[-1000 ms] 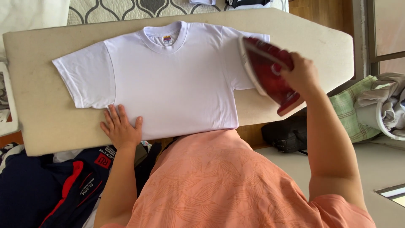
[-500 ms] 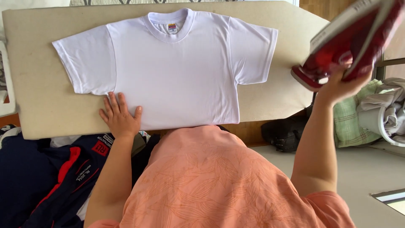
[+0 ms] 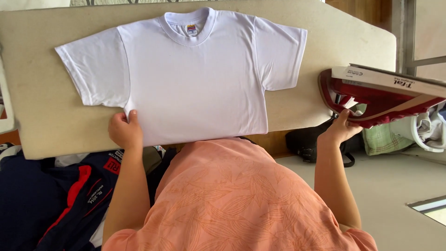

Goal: The person irons a white t-shirt on an ironing board, smoothing the fabric and using a red iron to remove wrinkles. They flip the shirt to iron both sides and then fold it neatly on the board.

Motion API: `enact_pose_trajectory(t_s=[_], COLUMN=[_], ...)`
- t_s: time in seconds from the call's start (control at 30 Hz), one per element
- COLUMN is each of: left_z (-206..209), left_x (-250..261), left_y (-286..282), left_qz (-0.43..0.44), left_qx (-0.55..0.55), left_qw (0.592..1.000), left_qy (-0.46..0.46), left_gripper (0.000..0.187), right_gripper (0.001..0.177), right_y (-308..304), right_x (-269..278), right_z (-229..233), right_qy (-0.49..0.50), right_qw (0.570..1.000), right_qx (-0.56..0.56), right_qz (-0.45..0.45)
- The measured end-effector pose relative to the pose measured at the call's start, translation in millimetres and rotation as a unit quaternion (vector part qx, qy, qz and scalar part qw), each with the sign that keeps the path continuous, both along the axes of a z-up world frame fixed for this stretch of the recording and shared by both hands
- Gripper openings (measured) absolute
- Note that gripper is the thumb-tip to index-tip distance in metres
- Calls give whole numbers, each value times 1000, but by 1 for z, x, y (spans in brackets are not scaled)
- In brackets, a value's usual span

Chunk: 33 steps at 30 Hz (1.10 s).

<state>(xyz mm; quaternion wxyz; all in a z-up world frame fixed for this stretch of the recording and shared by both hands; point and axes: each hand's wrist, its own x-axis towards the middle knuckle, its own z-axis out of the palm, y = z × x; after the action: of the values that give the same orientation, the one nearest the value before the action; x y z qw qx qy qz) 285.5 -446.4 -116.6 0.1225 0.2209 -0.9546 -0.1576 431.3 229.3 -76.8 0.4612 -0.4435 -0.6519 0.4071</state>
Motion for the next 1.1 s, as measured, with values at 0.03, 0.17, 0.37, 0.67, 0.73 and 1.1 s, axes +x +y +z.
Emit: enact_pose_trajectory(t_s=[0.03,0.17,0.37,0.67,0.73,1.1], left_z=[-5,6,83,127,118,118], left_x=[-4,-19,-41,-122,-156,-283], left_y=[-6,-16,14,0,-4,20], left_qz=[0,56,135,-65,-65,-101], left_qx=[41,231,554,679,698,778], left_qw=[998,963,814,715,696,581], left_qy=[-49,-129,-108,155,156,216], left_gripper=[36,29,43,43,38,40], right_gripper=[36,20,51,37,35,69], right_y=[-18,-107,-170,-165,-146,-123], right_x=[-3,-50,-147,-236,-264,-371], right_z=[8,1,32,143,131,130], right_qy=[-19,-1,-133,80,94,160], right_qw=[990,870,711,826,817,750], right_qx=[-131,-491,-635,-425,-424,-350], right_qz=[-59,37,272,363,379,538])
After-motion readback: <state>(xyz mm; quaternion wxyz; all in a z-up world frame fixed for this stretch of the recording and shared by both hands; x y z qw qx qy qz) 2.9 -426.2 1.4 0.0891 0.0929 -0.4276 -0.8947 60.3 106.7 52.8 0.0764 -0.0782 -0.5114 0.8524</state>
